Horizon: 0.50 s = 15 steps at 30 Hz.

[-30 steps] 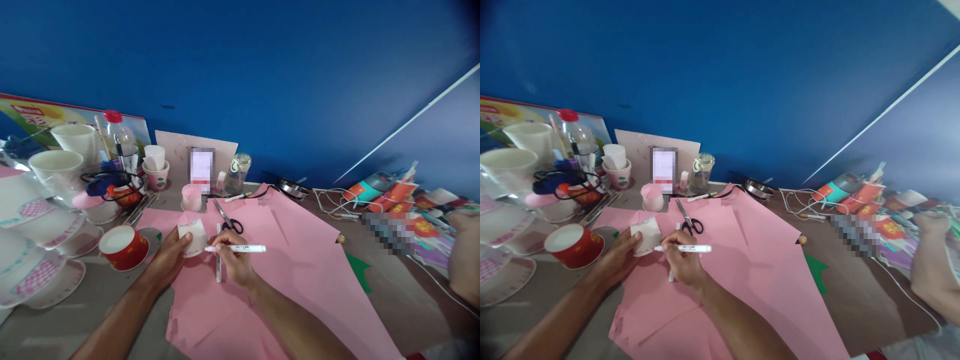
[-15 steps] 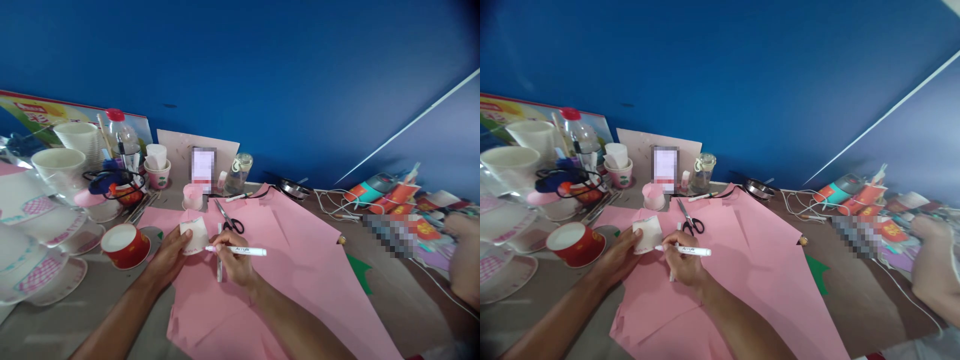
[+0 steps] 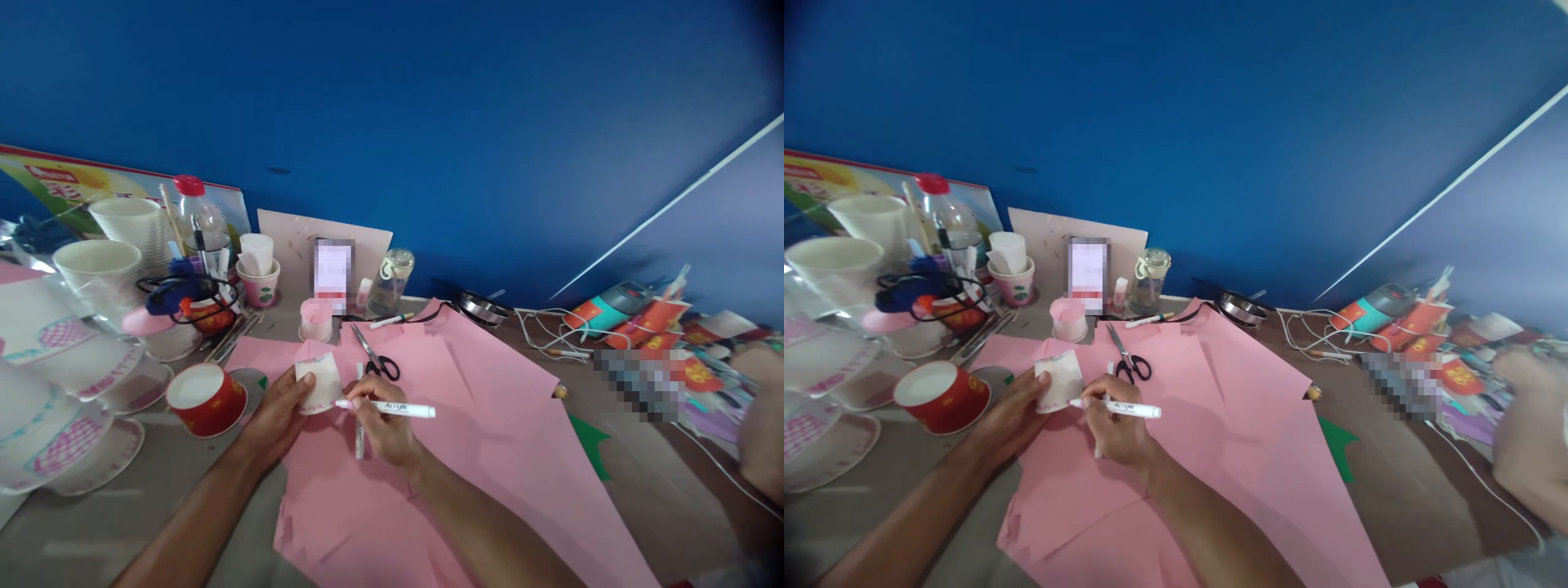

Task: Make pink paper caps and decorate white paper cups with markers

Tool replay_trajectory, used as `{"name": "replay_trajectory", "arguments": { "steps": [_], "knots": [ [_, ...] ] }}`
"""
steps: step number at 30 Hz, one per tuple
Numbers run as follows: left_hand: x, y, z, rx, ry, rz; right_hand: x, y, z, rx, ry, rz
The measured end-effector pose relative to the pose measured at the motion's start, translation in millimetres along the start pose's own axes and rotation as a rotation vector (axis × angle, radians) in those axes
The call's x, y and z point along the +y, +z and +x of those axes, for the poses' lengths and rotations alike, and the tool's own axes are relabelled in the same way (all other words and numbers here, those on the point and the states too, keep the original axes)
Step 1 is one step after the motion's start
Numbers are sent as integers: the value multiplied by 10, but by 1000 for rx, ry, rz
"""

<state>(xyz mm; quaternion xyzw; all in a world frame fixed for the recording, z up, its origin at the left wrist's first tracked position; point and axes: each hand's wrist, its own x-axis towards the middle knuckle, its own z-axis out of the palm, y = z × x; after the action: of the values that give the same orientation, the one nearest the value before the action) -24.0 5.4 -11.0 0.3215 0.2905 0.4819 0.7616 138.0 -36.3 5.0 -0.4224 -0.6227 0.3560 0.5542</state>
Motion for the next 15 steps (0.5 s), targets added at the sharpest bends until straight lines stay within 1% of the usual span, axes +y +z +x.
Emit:
{"name": "replay_trajectory", "arguments": {
  "steps": [8, 15],
  "knots": [
    [6, 11, -4, -14, -9, -9, -38, -9, 0, -34, 10, -45],
    [1, 6, -1, -25, 9, 6, -42, 1, 0, -54, -22, -80]
  ]
}}
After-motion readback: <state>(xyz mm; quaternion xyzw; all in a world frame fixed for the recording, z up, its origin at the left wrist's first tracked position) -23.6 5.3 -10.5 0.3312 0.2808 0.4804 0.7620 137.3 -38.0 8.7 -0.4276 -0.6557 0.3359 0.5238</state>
